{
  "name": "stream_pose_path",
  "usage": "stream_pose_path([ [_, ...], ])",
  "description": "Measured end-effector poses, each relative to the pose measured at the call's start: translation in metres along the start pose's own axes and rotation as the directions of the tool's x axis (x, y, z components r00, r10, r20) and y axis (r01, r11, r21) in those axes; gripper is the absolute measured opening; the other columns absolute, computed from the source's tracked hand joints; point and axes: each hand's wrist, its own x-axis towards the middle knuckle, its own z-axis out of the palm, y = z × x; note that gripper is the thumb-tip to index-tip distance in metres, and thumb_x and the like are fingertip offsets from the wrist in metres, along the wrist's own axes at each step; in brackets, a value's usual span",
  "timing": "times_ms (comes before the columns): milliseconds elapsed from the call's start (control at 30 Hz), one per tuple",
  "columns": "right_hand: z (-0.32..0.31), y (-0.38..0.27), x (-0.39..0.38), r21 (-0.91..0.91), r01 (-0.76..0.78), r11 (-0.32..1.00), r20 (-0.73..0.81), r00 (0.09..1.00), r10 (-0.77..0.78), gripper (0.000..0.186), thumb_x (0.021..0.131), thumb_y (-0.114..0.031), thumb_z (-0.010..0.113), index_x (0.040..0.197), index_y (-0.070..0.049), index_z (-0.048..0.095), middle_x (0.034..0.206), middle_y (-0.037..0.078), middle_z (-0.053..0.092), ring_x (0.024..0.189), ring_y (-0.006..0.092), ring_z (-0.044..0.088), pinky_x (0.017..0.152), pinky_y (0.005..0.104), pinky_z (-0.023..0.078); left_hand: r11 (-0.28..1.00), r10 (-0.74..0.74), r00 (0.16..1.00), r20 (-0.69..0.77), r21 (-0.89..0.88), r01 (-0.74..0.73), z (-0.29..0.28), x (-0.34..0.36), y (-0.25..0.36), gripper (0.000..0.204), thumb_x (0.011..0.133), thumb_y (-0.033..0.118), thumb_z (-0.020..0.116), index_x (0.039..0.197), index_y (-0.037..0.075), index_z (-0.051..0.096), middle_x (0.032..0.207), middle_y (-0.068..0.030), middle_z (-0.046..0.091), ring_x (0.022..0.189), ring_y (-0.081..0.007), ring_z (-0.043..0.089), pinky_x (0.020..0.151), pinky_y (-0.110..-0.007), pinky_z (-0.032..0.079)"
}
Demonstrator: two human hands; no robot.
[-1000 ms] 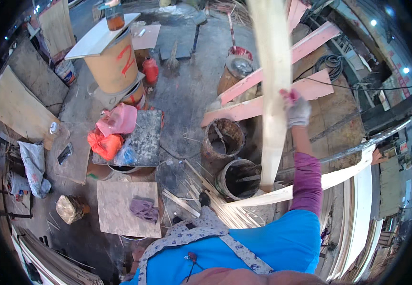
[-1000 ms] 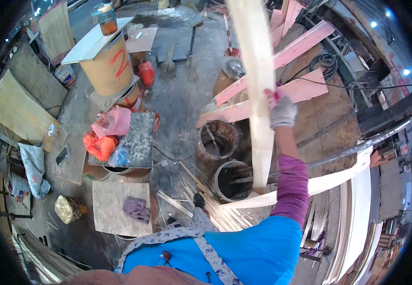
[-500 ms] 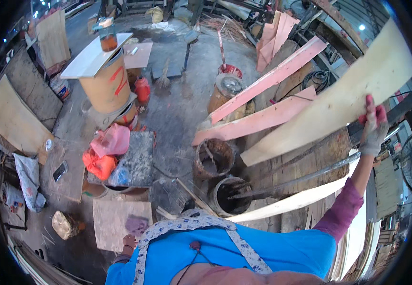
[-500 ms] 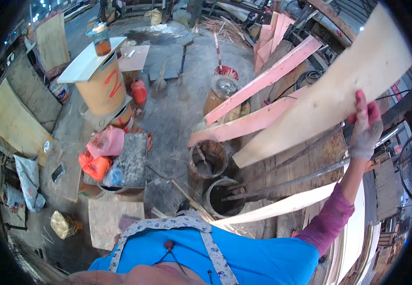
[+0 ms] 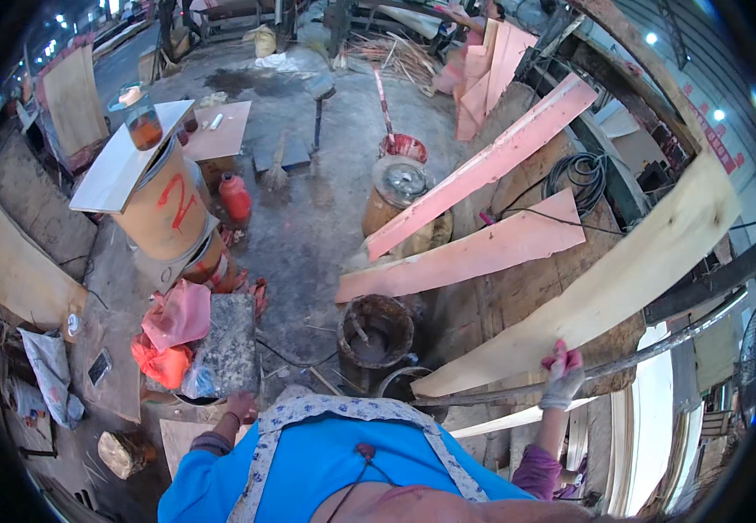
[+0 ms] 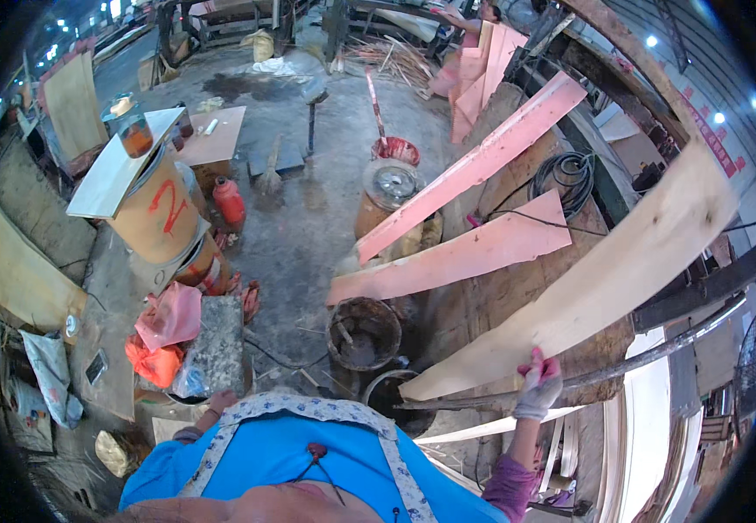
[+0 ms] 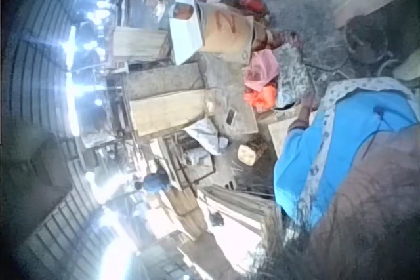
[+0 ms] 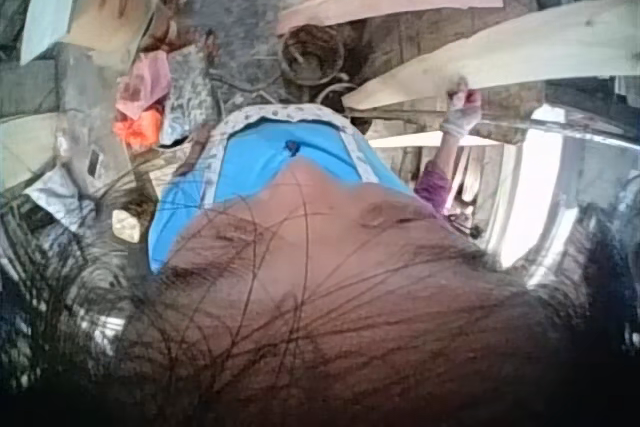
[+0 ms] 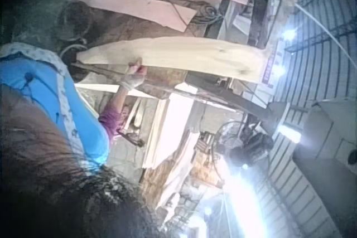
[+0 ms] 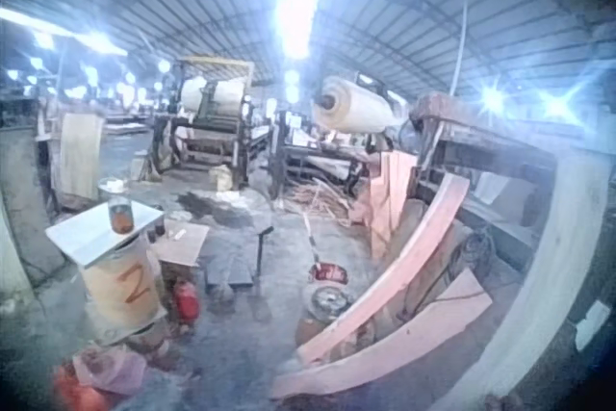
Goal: The person aligns and feeds interlocking wooden veneer sheets onto a work table by hand, walks across the workshop floor, and returns to align and feed more wooden veneer sheets by hand.
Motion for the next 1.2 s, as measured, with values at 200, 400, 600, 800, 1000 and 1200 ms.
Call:
stream_pose_path([
  [200, 0.001, 0.085, -0.043, 0.075, -0.279, 0.957, -0.15, 0.946, 0.288, 0.018, 0.084, -0.021, 0.057, 0.083, -0.003, 0.054, 0.073, 0.003, 0.057, 0.05, 0.0096, 0.05, 0.048, 0.0231, 0.044, 0.846, -0.148, 0.988, 0.044, 0.523, 0.103, 0.012, 0.083, 0.045, 0.028, 0.063, 0.021, 0.065, 0.09, 0.014, 0.064, 0.084, -0.0049, 0.062, 0.078, -0.0235, 0.06, 0.061, -0.035, 0.049],
  [400, -0.028, 0.244, -0.124, -0.176, -0.903, 0.393, -0.09, 0.412, 0.907, 0.026, 0.084, -0.025, 0.049, 0.101, -0.005, 0.046, 0.056, 0.005, 0.051, 0.04, 0.0167, 0.049, 0.032, 0.0297, 0.037, 0.021, 0.009, 0.705, 0.709, 0.705, -0.709, 0.004, 0.244, 0.056, 0.024, 0.064, 0.027, 0.059, 0.085, 0.016, 0.065, 0.088, -0.0067, 0.062, 0.086, -0.0237, 0.059, 0.074, -0.036, 0.048],
  [600, 0.171, 0.196, -0.174, -0.487, -0.825, 0.286, 0.102, 0.272, 0.957, 0.029, 0.081, -0.023, 0.057, 0.104, -0.008, 0.053, 0.075, 0.013, 0.061, 0.053, 0.0245, 0.059, 0.041, 0.0379, 0.046, 0.526, 0.076, 0.939, 0.336, 0.786, -0.324, 0.032, 0.386, 0.209, 0.025, 0.07, 0.029, 0.055, 0.083, 0.01, 0.065, 0.088, -0.0099, 0.064, 0.085, -0.0271, 0.059, 0.073, -0.038, 0.047],
  [800, 0.335, 0.119, -0.048, -0.474, -0.798, 0.371, 0.194, 0.317, 0.928, 0.026, 0.081, -0.027, 0.057, 0.1, -0.009, 0.054, 0.079, 0.011, 0.06, 0.057, 0.0207, 0.057, 0.046, 0.0347, 0.045, 0.635, 0.12, 0.906, 0.406, 0.67, -0.385, -0.021, 0.508, 0.278, 0.023, 0.071, 0.026, 0.056, 0.079, 0.007, 0.066, 0.083, -0.008, 0.064, 0.079, -0.0265, 0.06, 0.07, -0.041, 0.048],
  [1000, 0.455, 0.064, 0.035, -0.393, -0.842, 0.37, 0.114, 0.355, 0.928, 0.033, 0.078, -0.032, 0.055, 0.098, -0.007, 0.057, 0.083, 0.008, 0.061, 0.066, 0.0193, 0.058, 0.058, 0.0302, 0.047, -0.188, 0.054, 0.852, 0.521, 0.843, -0.504, -0.036, 0.513, 0.394, 0.019, 0.074, 0.021, 0.052, 0.077, 0.011, 0.067, 0.079, -0.0044, 0.066, 0.081, -0.0216, 0.062, 0.066, -0.037, 0.05],
  [1200, 0.548, 0.101, 0.066, -0.624, -0.762, 0.171, 0.178, 0.075, 0.981, 0.027, 0.077, -0.027, 0.059, 0.098, -0.01, 0.057, 0.075, 0.004, 0.061, 0.059, 0.0159, 0.057, 0.051, 0.0288, 0.044, 0.288, 0.125, 0.95, 0.286, 0.906, -0.311, -0.064, 0.58, 0.398, 0.021, 0.076, 0.022, 0.05, 0.081, 0.011, 0.068, 0.084, -0.0073, 0.066, 0.08, -0.0225, 0.063, 0.069, -0.035, 0.051],
])
